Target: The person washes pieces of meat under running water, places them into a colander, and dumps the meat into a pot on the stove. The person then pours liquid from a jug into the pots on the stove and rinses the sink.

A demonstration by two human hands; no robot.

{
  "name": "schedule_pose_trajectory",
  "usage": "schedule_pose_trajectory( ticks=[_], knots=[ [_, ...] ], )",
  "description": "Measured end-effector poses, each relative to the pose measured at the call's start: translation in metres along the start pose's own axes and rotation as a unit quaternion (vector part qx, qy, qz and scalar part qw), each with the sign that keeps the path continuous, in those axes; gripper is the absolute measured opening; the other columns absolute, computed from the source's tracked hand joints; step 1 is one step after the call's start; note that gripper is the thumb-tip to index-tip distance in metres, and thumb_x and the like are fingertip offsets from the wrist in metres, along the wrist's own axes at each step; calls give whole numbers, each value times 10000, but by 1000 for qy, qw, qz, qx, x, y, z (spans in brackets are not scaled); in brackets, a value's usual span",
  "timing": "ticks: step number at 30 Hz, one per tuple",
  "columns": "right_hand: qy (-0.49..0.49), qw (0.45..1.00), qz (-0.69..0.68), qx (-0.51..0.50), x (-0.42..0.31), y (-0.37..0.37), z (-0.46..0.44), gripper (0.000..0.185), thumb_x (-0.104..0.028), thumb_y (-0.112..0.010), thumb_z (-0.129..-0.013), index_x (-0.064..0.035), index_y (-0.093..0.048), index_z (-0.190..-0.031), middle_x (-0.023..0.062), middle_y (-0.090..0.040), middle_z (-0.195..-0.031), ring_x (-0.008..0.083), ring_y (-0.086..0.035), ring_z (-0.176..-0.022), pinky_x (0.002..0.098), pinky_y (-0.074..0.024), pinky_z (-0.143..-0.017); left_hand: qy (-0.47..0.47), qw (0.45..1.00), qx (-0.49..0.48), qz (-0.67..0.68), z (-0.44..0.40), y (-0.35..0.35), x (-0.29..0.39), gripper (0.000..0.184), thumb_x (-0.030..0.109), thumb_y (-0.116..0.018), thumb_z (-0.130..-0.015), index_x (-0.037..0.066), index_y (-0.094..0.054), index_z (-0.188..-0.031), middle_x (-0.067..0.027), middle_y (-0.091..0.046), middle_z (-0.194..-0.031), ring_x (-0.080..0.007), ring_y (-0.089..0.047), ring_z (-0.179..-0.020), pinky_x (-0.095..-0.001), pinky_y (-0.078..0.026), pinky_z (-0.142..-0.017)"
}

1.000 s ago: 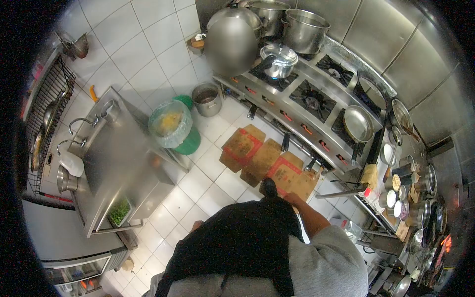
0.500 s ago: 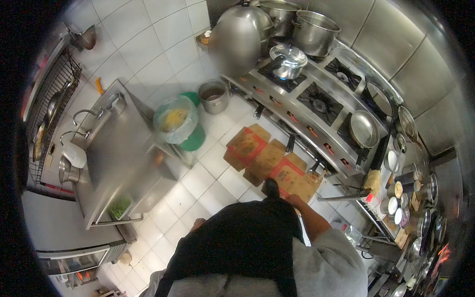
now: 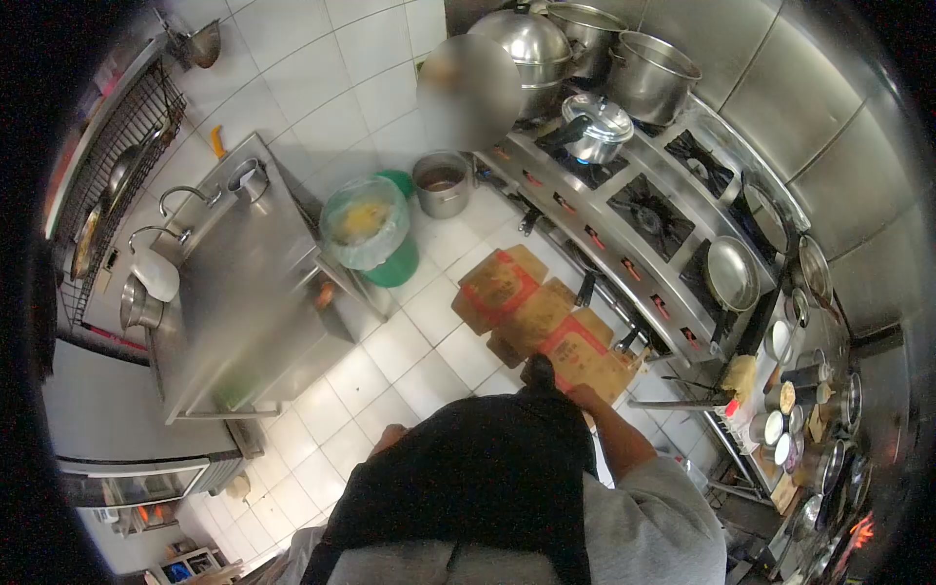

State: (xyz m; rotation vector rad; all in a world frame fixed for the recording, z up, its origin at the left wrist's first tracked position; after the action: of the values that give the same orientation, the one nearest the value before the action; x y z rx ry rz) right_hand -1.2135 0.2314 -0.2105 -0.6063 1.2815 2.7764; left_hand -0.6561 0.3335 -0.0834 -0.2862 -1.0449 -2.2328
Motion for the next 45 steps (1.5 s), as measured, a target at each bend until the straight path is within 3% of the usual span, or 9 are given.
schedule_pose_trajectory(
  ticks=[8, 12, 17, 24, 30, 36, 39, 41, 45],
  knots=[
    [51, 997, -56, 13, -55, 42, -20, 329, -322, -525, -897, -95, -722, -1029, 154, -683, -1060, 331, -648, -979, 396, -502, -883, -124, 979, -39, 157, -17, -15, -30, 367, 315, -599, -930, -50, -619, -907, -179, -683, -738, -251, -657, -544, -359, -563, -496],
    [120, 988, -41, 89, -113, 95, -2, 241, -265, -581, -815, -71, -719, -856, 180, -678, -818, 348, -677, -849, 425, -532, -745, 31, 934, -20, 356, 18, 11, -11, 354, 318, -601, -927, -30, -598, -998, -156, -693, -809, -222, -655, -590, -345, -556, -521],
    [178, 969, 167, -36, -108, 52, -64, 293, -356, -605, -840, -119, -724, -965, 160, -692, -942, 363, -659, -931, 432, -522, -819, 10, 935, -21, 354, -8, 3, -15, 346, 331, -602, -921, -5, -611, -1004, -131, -695, -843, -208, -656, -673, -347, -537, -570],
    [216, 964, 62, -141, -128, 22, -161, 276, -276, -591, -832, -126, -700, -1037, 136, -684, -1024, 331, -650, -987, 452, -515, -847, -186, 957, 119, 186, -4, 31, -12, 292, 288, -626, -883, 22, -625, -1003, -171, -680, -855, -329, -655, -774, -387, -538, -701],
    [224, 963, 146, 25, -264, 128, -209, 213, -226, -580, -841, -106, -699, -971, 141, -685, -972, 320, -657, -911, 437, -525, -779, -196, 966, 140, 90, -37, 40, -62, 275, 288, -583, -882, 41, -629, -992, -218, -667, -867, -377, -661, -831, -427, -540, -721],
    [381, 883, 272, -31, -345, 158, -238, 151, -221, -579, -800, -83, -637, -775, 117, -655, -802, 304, -653, -752, 472, -514, -645, -147, 982, 79, -90, -33, 102, -63, 290, 306, -590, -857, 44, -629, -974, -234, -668, -857, -388, -667, -867, -433, -543, -721],
    [253, 956, 109, -103, -349, 184, -258, 142, -222, -583, -782, -96, -650, -776, 111, -650, -788, 308, -651, -759, 472, -519, -655, -104, 987, 104, -72, -35, 124, -87, 313, 332, -603, -832, 57, -640, -976, -239, -662, -824, -375, -670, -823, -444, -540, -717],
    [356, 913, 189, -64, -344, 157, -293, 141, -215, -584, -781, -101, -667, -792, 104, -668, -833, 292, -658, -776, 463, -527, -667, -27, 991, 99, 83, -49, 121, -127, 320, 345, -609, -832, 71, -653, -992, -229, -673, -828, -362, -675, -798, -453, -541, -716],
    [317, 898, 301, -45, -304, 111, -352, 150, -197, -578, -781, -98, -685, -814, 108, -684, -910, 266, -666, -831, 437, -539, -711, -100, 984, 88, -115, -78, 68, -173, 423, 461, -684, -837, 98, -678, -1054, -175, -726, -947, -305, -700, -810, -445, -545, -703]
  ],
)
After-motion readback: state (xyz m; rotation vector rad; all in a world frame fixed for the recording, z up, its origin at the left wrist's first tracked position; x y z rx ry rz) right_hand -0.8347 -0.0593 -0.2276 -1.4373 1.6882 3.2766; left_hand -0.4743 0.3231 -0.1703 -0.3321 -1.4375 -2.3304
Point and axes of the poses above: each hand's wrist, its own z-axis away from the middle knuckle, its own y-axis out of the back of the hand, x = y × z, the point moved 10 cm from there along -z, towards the middle knuckle
